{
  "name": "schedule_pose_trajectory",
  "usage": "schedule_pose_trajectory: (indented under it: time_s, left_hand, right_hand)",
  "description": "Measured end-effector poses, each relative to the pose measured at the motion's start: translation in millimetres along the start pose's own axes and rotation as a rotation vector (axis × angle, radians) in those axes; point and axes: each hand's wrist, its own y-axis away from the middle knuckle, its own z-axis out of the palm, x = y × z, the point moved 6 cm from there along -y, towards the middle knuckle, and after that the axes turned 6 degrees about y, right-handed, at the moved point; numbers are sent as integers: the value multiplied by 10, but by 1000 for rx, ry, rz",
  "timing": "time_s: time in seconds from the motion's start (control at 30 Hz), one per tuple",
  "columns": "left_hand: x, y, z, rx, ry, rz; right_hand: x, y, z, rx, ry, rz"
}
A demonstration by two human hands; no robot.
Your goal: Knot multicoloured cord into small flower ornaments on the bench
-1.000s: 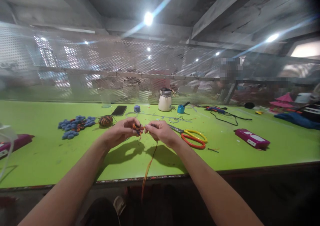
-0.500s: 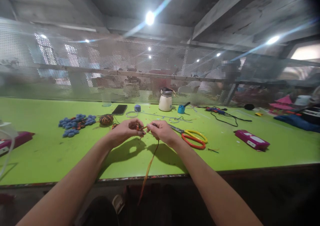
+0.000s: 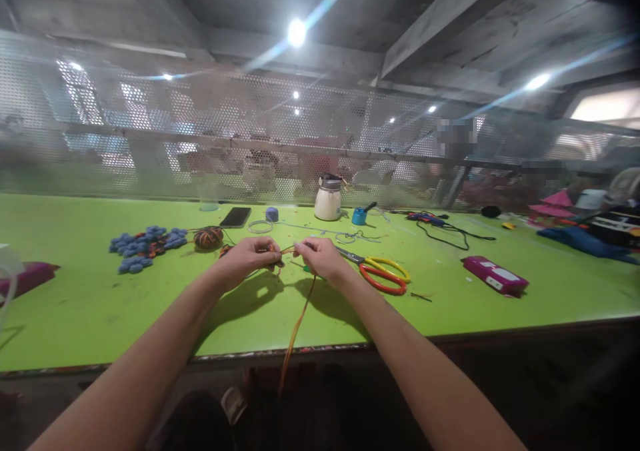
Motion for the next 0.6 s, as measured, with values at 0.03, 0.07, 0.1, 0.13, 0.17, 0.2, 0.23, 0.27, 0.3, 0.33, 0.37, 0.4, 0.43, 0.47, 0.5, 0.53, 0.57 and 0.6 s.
schedule_pose_trajectory:
  time_s: [0.03, 0.07, 0.1, 0.13, 0.17, 0.2, 0.23, 0.27, 0.3, 0.33, 0.37, 0.4, 0.43, 0.47, 0.5, 0.53, 0.57, 0.6]
  left_hand:
    - [-4, -3, -9, 10, 12, -4]
    - [-13, -8, -20, 20, 29, -8]
    - [-26, -16, -32, 28, 52, -14]
    - [-44, -25, -45, 35, 79, -23]
    - [-62, -34, -58, 39, 108, -32]
    - [-79, -43, -71, 43, 135, -41]
    - [-91, -50, -82, 44, 160, -48]
    - [-95, -55, -91, 42, 181, -51]
    - [-92, -57, -97, 39, 200, -50]
    - [-83, -56, -100, 37, 215, -47]
    - [-72, -52, -102, 37, 225, -45]
    - [-60, -47, -103, 40, 233, -46]
    - [-51, -42, -105, 48, 240, -47]
    - [-44, -38, -107, 59, 247, -51]
    - [-40, -36, -109, 70, 253, -53]
    - [-39, -36, -111, 80, 257, -54]
    - [-40, -39, -116, 89, 259, -53]
    - [-42, -45, -124, 103, 259, -48]
  right_hand:
    - [53, -14, -48, 54, -21, 54]
    - [108, -28, -95, 105, -35, 113]
    - [157, -46, -135, 143, -41, 170]
    - [194, -75, -166, 167, -39, 218]
    - [215, -120, -185, 178, -29, 252]
    - [218, -186, -193, 179, -15, 274]
    - [208, -273, -191, 177, 0, 290]
    - [191, -377, -179, 174, 16, 310]
    - [167, -495, -155, 168, 33, 329]
    - [137, -622, -120, 163, 51, 344]
    - [105, -749, -78, 162, 74, 357]
    - [71, -870, -27, 157, 99, 360]
    - [43, -977, 27, 154, 130, 358]
    - [25, -1065, 80, 149, 169, 357]
    - [17, -1132, 126, 143, 216, 352]
    - [18, -1180, 157, 138, 273, 346]
    - [26, -1209, 168, 134, 338, 335]
    - [36, -1222, 153, 133, 412, 321]
